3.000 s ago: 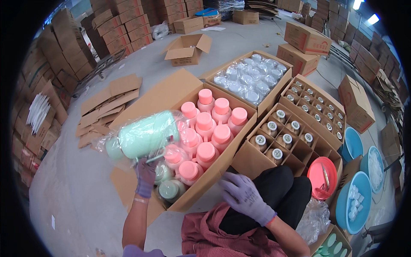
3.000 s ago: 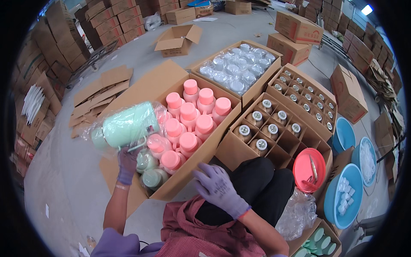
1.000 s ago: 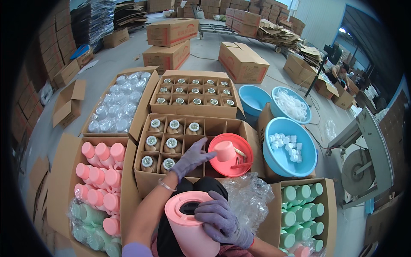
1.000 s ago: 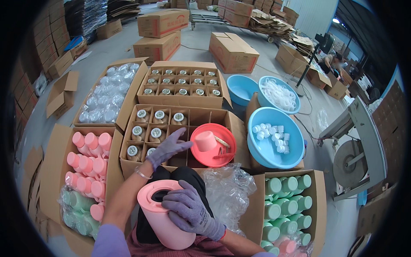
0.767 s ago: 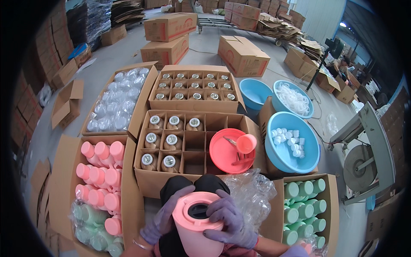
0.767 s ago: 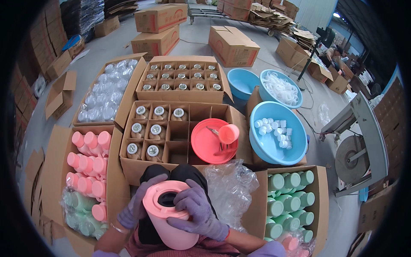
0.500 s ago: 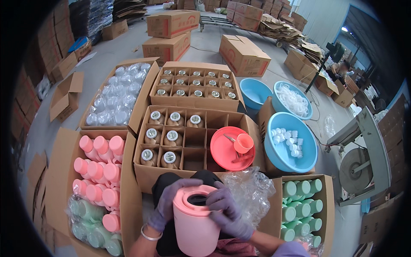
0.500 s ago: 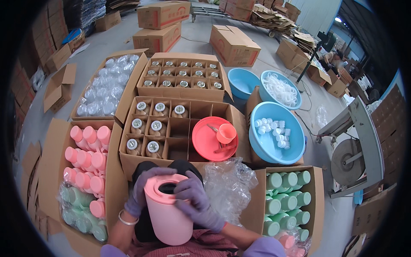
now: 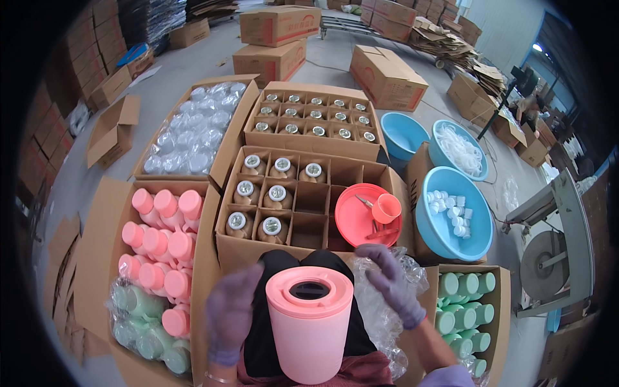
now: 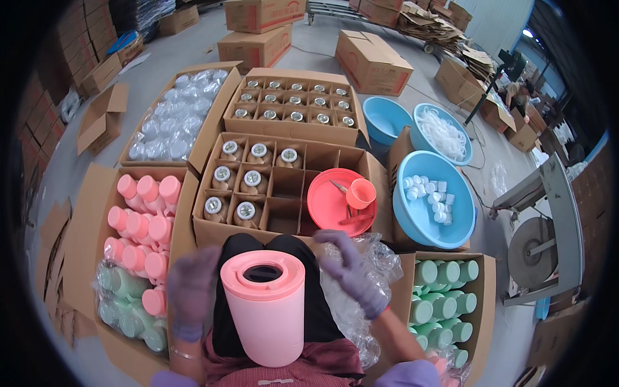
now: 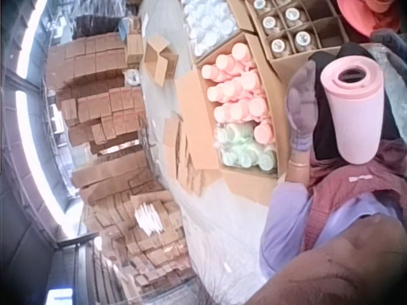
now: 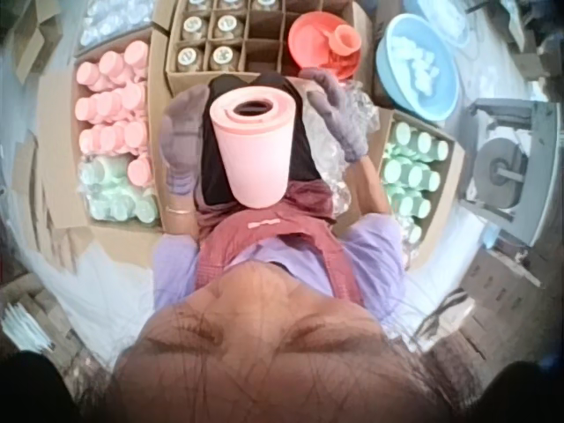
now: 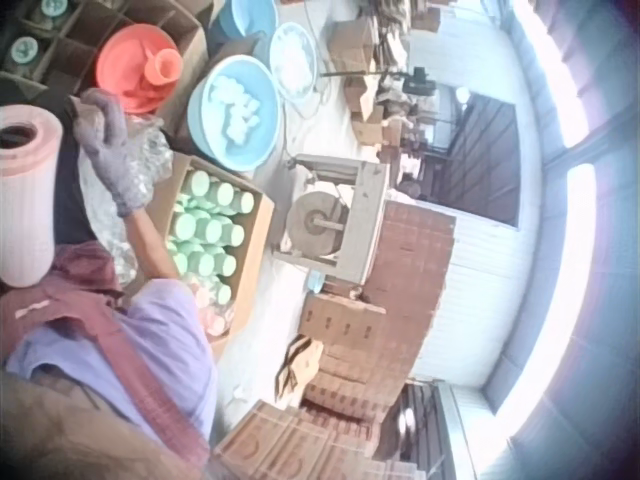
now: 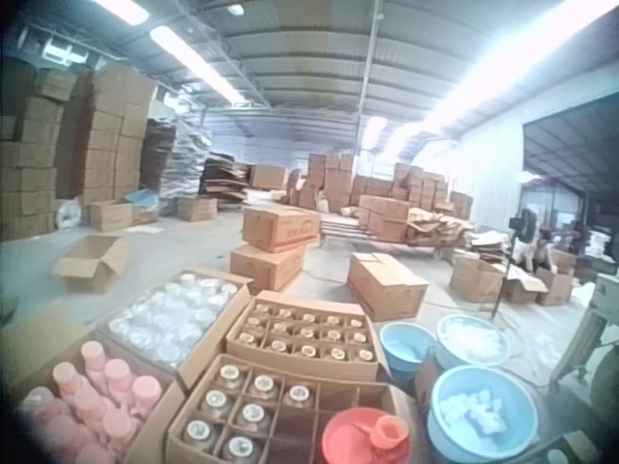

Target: The person assembles pink and mint thermos bottles by inserting stainless steel inner bottles into colored outer shells, adding white stoppers, and wrapping each unit in bubble wrap. The person places the finished units into a cardboard box.

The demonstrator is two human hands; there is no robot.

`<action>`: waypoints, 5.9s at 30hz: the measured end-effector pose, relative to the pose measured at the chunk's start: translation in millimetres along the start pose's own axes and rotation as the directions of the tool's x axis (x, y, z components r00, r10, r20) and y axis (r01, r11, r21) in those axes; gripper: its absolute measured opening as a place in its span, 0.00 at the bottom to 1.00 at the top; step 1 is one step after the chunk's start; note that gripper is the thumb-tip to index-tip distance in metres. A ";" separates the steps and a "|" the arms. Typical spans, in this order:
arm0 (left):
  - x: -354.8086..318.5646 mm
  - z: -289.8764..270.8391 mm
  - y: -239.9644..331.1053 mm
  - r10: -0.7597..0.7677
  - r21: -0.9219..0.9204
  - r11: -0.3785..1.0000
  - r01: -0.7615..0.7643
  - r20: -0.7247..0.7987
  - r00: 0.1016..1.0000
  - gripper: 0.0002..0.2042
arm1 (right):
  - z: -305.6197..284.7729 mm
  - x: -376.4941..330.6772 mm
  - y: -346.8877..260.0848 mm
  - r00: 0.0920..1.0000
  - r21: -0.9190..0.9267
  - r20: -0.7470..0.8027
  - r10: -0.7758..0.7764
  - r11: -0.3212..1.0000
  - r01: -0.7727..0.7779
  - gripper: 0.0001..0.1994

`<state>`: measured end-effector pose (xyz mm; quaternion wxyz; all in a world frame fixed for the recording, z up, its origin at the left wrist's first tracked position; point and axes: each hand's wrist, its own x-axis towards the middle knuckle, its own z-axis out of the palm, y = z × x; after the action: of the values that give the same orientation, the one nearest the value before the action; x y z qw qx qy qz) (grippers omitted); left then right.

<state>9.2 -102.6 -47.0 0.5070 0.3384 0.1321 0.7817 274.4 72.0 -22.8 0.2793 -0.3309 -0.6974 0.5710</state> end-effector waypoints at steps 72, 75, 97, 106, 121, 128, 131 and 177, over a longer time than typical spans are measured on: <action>147.3 -68.9 -20.5 -0.189 0.621 0.757 0.201 -0.087 0.978 0.29 | 76.7 129.1 -93.6 0.564 -0.649 0.370 -0.738 0.229 0.725 0.40; 152.7 -58.1 -53.6 -0.074 0.296 0.948 0.118 -0.155 0.985 0.33 | 65.3 85.8 -105.0 0.620 -0.526 0.458 -0.637 0.368 0.767 0.37; 37.7 4.4 30.3 -0.132 0.594 0.677 0.434 -0.482 0.866 0.26 | 55.3 36.8 -53.7 0.938 -0.520 0.346 0.017 0.835 0.177 0.18; 66.3 24.3 14.1 -0.455 0.851 0.508 0.134 0.132 0.881 0.26 | 61.6 1.9 -16.1 1.000 0.297 -0.020 0.006 0.955 0.000 0.17; 7.2 17.7 -68.8 -0.453 0.293 0.832 0.471 -0.132 0.882 0.27 | 22.2 -65.0 -107.0 0.760 -0.258 0.407 -0.506 0.735 0.627 0.18; -4.4 76.7 -12.2 -0.817 0.517 0.444 0.732 -0.101 0.568 0.23 | -8.8 -127.2 -139.4 0.970 -0.571 0.207 -0.125 0.790 0.224 0.31; -38.3 83.7 13.4 -0.776 0.651 0.496 0.574 0.036 0.630 0.30 | -11.9 -125.9 -110.6 0.989 -0.466 -0.068 0.133 0.872 -0.149 0.29; -39.5 68.5 16.3 -0.496 0.963 0.205 0.174 -0.051 0.867 0.42 | 13.8 -83.0 -29.2 0.768 -0.209 0.523 -0.370 0.817 0.537 0.50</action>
<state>53.3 -154.2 -3.3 0.3766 0.6359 0.5682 0.3619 311.5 -5.0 2.3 0.1750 -0.0485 -0.8919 0.4141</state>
